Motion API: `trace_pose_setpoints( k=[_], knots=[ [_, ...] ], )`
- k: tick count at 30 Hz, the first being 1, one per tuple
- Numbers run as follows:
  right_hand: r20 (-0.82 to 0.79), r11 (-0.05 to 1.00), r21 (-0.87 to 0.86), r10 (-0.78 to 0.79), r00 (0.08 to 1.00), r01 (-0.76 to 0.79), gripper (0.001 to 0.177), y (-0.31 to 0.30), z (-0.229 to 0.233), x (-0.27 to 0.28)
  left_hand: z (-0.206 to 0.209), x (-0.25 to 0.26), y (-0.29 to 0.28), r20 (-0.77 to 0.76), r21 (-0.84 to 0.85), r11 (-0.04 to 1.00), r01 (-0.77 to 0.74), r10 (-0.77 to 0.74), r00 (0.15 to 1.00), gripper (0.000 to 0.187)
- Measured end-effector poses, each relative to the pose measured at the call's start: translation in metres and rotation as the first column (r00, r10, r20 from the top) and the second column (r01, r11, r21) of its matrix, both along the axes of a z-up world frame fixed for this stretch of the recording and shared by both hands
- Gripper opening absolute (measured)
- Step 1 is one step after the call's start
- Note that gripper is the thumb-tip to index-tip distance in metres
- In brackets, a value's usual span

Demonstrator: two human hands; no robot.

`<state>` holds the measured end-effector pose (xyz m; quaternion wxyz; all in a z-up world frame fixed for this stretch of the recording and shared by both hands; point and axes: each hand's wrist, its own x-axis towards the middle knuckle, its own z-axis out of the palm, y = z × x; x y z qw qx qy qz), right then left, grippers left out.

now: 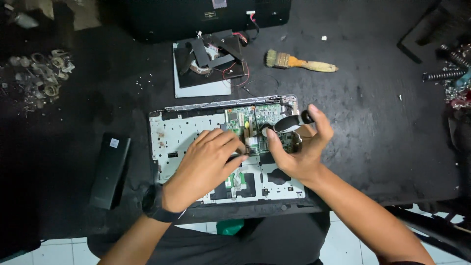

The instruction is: The person cleans a green circuit board using a brush, then places it on the work surface. They then use a flashlight to inspect the interior of the disassembled device casing.

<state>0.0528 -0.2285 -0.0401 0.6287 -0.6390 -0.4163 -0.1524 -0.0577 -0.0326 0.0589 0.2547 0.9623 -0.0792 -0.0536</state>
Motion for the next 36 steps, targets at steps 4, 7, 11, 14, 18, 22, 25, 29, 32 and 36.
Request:
trace_pose_setpoints(
  k=[4,7,11,14,18,22,25,29,32,36],
  knots=[
    [0.001,1.0,0.014,0.005,1.0,-0.005,0.075,-0.002,-0.014,0.001,-0.012,-0.007,-0.009,0.112,0.1,0.995,0.011,-0.022,0.993,0.014],
    [0.008,1.0,0.024,0.015,1.0,-0.016,0.074,-0.001,-0.025,0.003,-0.016,-0.005,-0.013,0.189,0.15,0.989,0.0,-0.029,0.982,0.014],
    [-0.016,1.0,-0.001,-0.008,1.0,0.008,0.072,0.005,-0.022,0.001,-0.018,-0.004,-0.015,0.2,0.216,0.976,0.041,-0.085,0.976,0.016],
    [-0.024,1.0,-0.004,-0.013,1.0,0.013,0.071,0.005,-0.022,0.0,-0.02,-0.005,-0.017,0.194,0.277,0.958,0.071,-0.128,0.973,0.016],
    [-0.013,1.0,0.023,-0.017,1.0,0.017,0.072,0.009,-0.024,0.0,-0.023,-0.005,-0.017,0.167,0.313,0.945,0.091,-0.148,0.975,0.017],
    [-0.015,1.0,0.009,-0.03,0.999,0.03,0.072,0.006,-0.025,0.001,0.005,0.003,-0.005,-0.056,0.047,0.997,0.06,-0.057,0.997,0.023],
    [-0.004,1.0,0.005,-0.017,1.0,0.017,0.073,0.004,-0.027,0.006,0.015,0.007,0.026,-0.048,-0.032,0.996,-0.087,0.086,0.995,0.018],
    [0.014,1.0,-0.005,0.003,1.0,-0.003,0.074,0.003,-0.032,0.009,0.013,0.011,0.102,0.095,-0.003,0.916,-0.401,0.399,0.912,0.014],
    [0.03,1.0,-0.019,0.0,1.0,0.0,0.075,0.0,-0.032,0.007,-0.007,0.007,0.15,0.142,0.025,0.88,-0.474,0.466,0.873,0.014],
    [0.037,0.998,-0.054,-0.013,0.999,0.015,0.074,-0.002,-0.031,0.006,-0.027,0.008,0.176,0.151,0.075,0.849,-0.524,0.51,0.847,0.014]
  ],
)
